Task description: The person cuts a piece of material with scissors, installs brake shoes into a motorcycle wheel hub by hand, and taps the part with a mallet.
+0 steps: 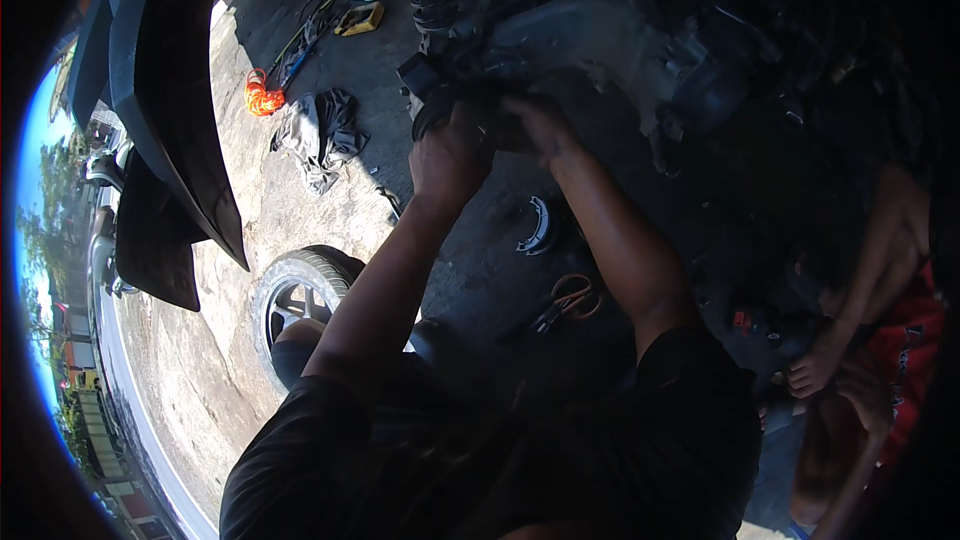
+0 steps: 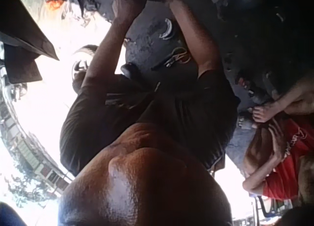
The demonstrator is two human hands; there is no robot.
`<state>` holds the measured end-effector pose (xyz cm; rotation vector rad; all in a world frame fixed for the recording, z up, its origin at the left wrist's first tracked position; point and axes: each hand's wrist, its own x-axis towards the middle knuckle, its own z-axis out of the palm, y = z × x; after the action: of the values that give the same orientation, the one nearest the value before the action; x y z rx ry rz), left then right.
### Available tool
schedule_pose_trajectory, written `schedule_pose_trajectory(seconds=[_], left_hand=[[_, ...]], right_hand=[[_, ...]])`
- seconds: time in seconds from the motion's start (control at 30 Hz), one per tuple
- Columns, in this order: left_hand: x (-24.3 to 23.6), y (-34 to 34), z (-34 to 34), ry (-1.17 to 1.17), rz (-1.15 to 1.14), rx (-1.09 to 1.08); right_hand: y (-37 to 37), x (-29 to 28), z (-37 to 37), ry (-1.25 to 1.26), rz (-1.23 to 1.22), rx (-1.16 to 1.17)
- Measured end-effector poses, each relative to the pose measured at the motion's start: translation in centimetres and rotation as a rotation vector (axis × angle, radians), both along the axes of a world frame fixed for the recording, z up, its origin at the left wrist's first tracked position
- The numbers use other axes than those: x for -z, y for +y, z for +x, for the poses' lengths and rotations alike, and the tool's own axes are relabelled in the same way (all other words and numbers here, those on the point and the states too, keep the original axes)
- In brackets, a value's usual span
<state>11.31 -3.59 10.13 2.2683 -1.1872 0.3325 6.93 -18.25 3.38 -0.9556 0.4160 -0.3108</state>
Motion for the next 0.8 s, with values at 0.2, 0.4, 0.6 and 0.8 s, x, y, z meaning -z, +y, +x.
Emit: schedule_pose_trajectory(seconds=[0.2, 0.4, 0.6, 0.8], left_hand=[[0.2, 0.0, 1.4, 0.009, 0.013, 0.044], [0.3, -0.2, 0.7, -0.166, 0.091, 0.041], [-0.4, -0.9, 1.8, -0.499, 0.075, 0.201], [-1.4, 0.0, 3.6, -0.631, 0.157, 0.383]], right_hand=[[0.0, -2.4, -0.5, -0.08, -0.128, -0.126], [-0.1, -4.6, -0.9, 0.239, -0.281, -0.14], [-0.2, -3.6, 0.2, 0.041, -0.29, -0.14], [0.5, -4.3, -0.1, -0.012, -0.234, -0.103]])
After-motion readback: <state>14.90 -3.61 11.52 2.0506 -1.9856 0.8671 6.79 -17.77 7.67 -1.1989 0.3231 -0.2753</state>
